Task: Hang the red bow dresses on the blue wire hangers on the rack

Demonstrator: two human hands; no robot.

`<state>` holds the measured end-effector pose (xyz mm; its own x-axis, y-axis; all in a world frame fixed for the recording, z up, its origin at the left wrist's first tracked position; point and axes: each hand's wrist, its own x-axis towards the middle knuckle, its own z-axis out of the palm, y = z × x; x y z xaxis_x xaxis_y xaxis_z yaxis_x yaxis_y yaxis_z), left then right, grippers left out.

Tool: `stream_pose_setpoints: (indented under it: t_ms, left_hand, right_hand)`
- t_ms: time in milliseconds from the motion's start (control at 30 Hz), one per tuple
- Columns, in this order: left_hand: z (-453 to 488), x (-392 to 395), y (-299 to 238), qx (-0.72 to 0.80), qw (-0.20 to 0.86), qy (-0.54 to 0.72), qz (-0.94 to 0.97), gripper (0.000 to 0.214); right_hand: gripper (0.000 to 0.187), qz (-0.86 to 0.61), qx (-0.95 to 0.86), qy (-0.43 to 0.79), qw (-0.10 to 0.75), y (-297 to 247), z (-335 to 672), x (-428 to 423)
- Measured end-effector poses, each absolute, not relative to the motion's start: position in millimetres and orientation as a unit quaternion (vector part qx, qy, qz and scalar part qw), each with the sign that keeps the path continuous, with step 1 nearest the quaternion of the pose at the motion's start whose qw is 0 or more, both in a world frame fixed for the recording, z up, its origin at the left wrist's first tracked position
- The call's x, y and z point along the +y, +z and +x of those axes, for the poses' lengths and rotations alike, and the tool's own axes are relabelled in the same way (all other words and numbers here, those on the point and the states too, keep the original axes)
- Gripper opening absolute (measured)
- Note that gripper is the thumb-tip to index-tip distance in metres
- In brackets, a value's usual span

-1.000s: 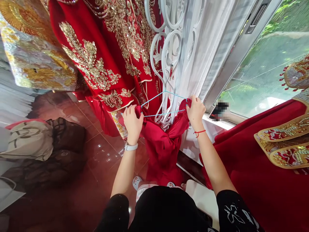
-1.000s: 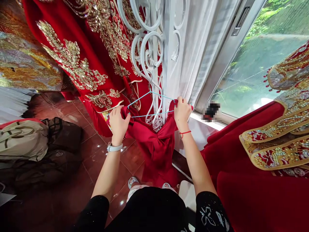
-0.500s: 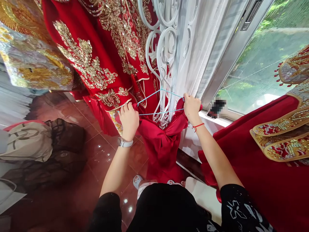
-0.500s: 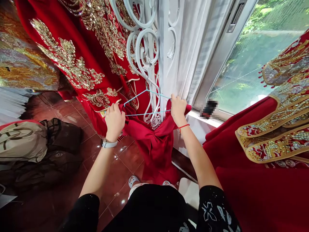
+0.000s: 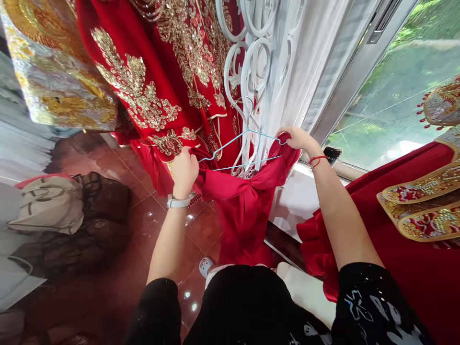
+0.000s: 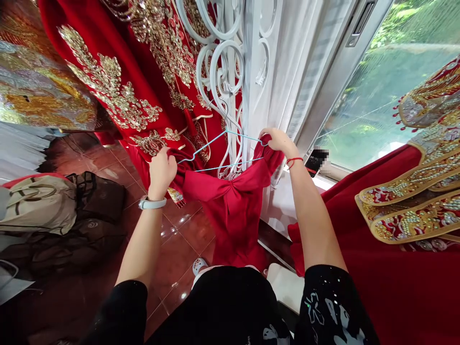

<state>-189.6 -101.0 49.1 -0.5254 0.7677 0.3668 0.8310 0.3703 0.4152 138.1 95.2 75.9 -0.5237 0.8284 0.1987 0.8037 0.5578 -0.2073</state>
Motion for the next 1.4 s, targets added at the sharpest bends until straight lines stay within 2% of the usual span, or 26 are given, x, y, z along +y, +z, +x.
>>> stream_pose_setpoints:
  t_ms: [133, 300, 467, 600, 733, 867, 933, 1067, 1133, 1300, 1400]
  left_hand:
    - [-210, -101, 44, -0.793, 0.038, -0.375, -0.479, 0.044]
    - [-226, -115, 18, -0.807, 0.028, -0.392, -0.441, 0.041]
    - [-231, -130, -26, -0.756, -0.049, -0.446, -0.476, 0.036]
    - [-225, -149, -46, -0.732, -0.061, -0.503, -0.455, 0.036]
    - [-212, -172, -52, -0.707, -0.066, -0.545, -0.445, 0.035]
    - [-200, -188, -56, -0.707, -0.084, -0.549, -0.437, 0.035]
    - [-195, -192, -58, -0.710, -0.099, -0.541, -0.440, 0.036]
    - [-187, -195, -57, -0.705, -0.106, -0.545, -0.441, 0.036]
    - [-182, -195, -54, -0.695, -0.095, -0.558, -0.443, 0.035]
    - [-170, -198, -39, -0.675, -0.078, -0.591, -0.434, 0.034]
    - [-164, -200, -32, -0.670, -0.070, -0.609, -0.419, 0.035]
  right_hand:
    - [0.062, -0.425, -0.891, 0.092, 0.134, 77, 148, 107]
    - [0.042, -0.435, -0.888, 0.053, 0.139, 53, 140, 101]
    - [0.039, -0.444, -0.874, 0.111, 0.162, 23, 132, 88]
    - [0.040, -0.476, -0.857, 0.155, 0.121, 17, 119, 81]
    - [0.033, -0.541, -0.831, 0.100, 0.084, 12, 105, 64]
    - [0.030, -0.554, -0.822, 0.058, 0.121, -6, 101, 45]
    - [0.027, -0.511, -0.844, 0.065, 0.149, -17, 105, 42]
    - [0.026, -0.358, -0.902, 0.165, 0.175, -37, 124, 40]
    - [0.026, -0.332, -0.901, 0.213, 0.181, -47, 134, 36]
    - [0.025, -0.402, -0.840, 0.250, 0.265, -73, 150, 17]
    - [0.028, -0.481, -0.790, 0.265, 0.273, -89, 156, 8]
